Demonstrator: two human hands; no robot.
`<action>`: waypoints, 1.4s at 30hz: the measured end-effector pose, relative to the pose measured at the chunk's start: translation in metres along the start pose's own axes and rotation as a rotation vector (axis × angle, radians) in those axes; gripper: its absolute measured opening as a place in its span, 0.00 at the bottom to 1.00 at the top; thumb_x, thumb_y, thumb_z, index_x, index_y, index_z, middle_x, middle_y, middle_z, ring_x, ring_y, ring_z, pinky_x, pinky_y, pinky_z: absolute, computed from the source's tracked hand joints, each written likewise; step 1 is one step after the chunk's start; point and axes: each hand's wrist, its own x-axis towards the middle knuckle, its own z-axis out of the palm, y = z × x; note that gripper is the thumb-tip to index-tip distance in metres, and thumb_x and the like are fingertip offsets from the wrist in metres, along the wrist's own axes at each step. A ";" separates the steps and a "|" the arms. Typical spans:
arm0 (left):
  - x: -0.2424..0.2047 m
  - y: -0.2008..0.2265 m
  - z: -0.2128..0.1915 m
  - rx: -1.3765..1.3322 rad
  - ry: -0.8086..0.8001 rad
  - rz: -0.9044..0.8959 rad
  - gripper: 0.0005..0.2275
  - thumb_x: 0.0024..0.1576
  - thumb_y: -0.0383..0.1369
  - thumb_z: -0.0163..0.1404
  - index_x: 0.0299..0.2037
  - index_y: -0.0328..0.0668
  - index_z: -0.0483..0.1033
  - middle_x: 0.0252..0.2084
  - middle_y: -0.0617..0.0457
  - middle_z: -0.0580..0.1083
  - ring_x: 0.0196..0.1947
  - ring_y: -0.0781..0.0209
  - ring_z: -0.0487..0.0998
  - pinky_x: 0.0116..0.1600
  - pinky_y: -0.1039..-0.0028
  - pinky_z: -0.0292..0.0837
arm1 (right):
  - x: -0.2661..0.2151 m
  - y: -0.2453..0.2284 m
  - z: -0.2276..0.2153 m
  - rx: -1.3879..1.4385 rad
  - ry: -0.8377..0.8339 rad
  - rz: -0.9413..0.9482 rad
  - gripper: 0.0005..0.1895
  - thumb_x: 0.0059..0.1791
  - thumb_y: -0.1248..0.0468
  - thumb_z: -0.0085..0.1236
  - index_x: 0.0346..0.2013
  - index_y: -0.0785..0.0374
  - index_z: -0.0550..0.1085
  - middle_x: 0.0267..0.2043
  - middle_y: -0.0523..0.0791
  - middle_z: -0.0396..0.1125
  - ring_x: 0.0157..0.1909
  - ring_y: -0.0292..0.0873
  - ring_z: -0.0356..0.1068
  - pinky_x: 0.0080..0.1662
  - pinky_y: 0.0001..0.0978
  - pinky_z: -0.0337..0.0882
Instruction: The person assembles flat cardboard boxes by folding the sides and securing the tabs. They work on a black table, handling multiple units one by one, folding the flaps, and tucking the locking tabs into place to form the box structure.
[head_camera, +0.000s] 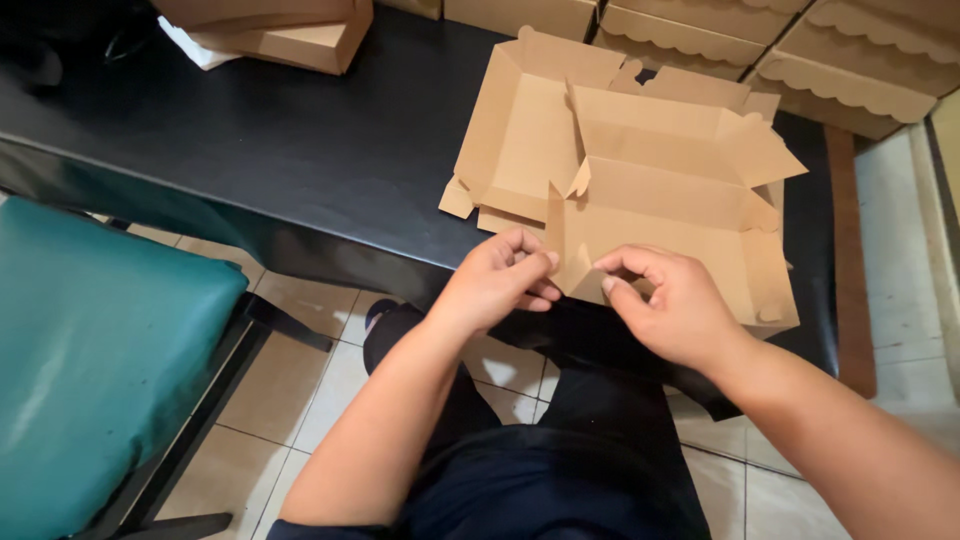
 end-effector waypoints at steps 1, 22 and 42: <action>0.000 -0.004 0.003 -0.040 -0.014 -0.001 0.07 0.60 0.34 0.54 0.37 0.40 0.72 0.34 0.53 0.76 0.33 0.66 0.81 0.38 0.76 0.79 | -0.001 0.003 -0.001 0.050 -0.010 0.035 0.07 0.50 0.67 0.58 0.40 0.67 0.79 0.34 0.43 0.70 0.28 0.33 0.59 0.29 0.28 0.60; 0.002 -0.038 0.021 0.016 -0.092 -0.095 0.09 0.60 0.36 0.53 0.34 0.39 0.74 0.32 0.54 0.75 0.31 0.68 0.77 0.39 0.77 0.78 | -0.012 0.009 0.002 -0.102 0.307 -0.048 0.09 0.45 0.67 0.65 0.24 0.65 0.72 0.21 0.39 0.66 0.25 0.29 0.60 0.29 0.24 0.63; 0.027 -0.029 0.035 0.195 0.062 0.149 0.11 0.56 0.36 0.55 0.35 0.33 0.76 0.26 0.54 0.75 0.23 0.69 0.75 0.30 0.78 0.72 | 0.020 0.059 -0.019 0.509 -0.088 0.219 0.12 0.52 0.65 0.58 0.46 0.70 0.78 0.42 0.42 0.74 0.46 0.33 0.70 0.52 0.26 0.68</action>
